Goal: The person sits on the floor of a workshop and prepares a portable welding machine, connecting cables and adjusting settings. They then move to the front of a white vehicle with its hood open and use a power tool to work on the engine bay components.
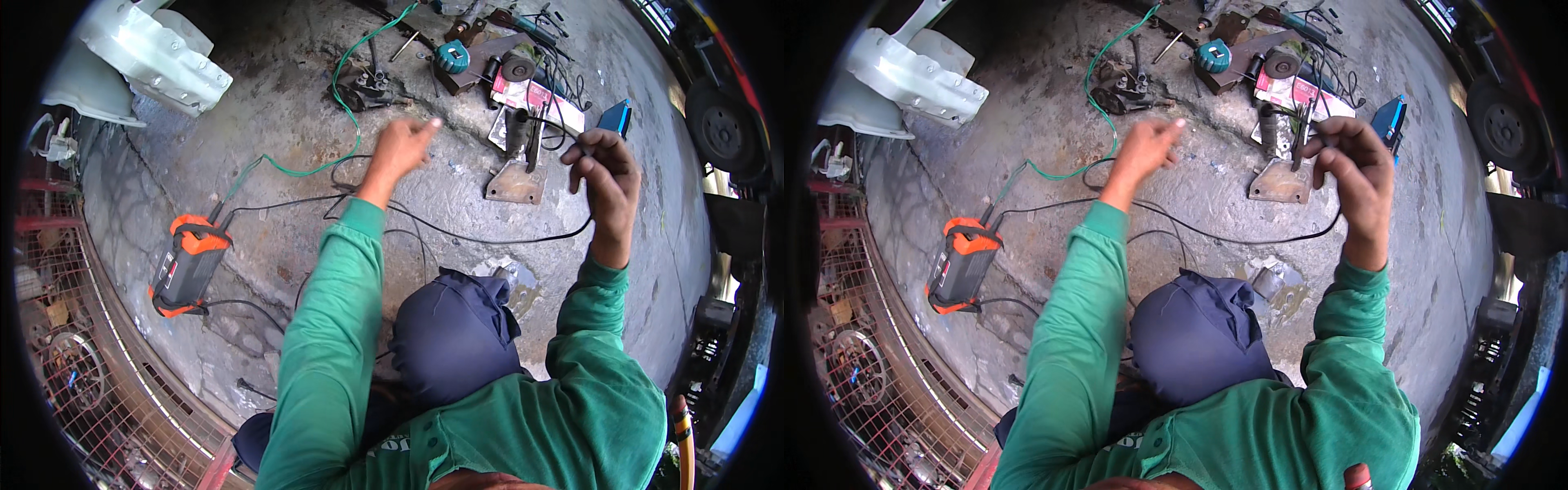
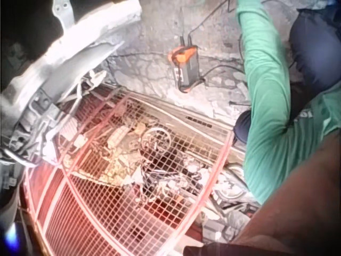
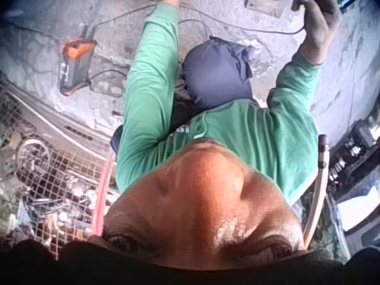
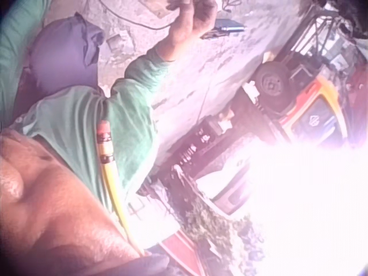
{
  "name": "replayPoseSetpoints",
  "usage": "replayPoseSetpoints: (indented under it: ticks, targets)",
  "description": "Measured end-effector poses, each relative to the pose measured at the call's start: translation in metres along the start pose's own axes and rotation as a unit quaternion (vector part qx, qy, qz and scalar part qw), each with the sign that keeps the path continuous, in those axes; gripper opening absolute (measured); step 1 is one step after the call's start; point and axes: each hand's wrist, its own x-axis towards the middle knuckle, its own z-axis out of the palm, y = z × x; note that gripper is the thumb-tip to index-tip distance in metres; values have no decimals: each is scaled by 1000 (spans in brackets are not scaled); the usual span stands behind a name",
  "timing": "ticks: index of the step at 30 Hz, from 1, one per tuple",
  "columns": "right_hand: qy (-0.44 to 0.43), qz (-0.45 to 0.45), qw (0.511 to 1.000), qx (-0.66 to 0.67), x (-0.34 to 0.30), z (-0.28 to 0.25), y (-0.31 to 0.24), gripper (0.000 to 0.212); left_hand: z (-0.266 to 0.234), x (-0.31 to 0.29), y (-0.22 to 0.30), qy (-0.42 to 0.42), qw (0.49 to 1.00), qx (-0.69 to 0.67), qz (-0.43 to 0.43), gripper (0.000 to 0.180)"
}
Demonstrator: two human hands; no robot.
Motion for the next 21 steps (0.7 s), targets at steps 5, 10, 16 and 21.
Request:
replayPoseSetpoints:
  ticks: [5, 10, 16, 21]
  targets:
    - [-328, 87, 938, 65, -36, 10, 15, 23, 55, -45, 11, -215, 790, -558, -134, 53]
    - [-506, 125, 844, 129, -4, 10, 93, 40, 36, -35, -37, -131, 717, -678, -91, 30]
    - [3, -10, 891, -454, 186, -26, 311, 33, 1, -99, -21, -112, 861, -495, -11, 59]
    - [-79, 63, 776, -622, 246, -12, 377, 28, -35, -156, -42, -29, 885, -464, 29, 73]
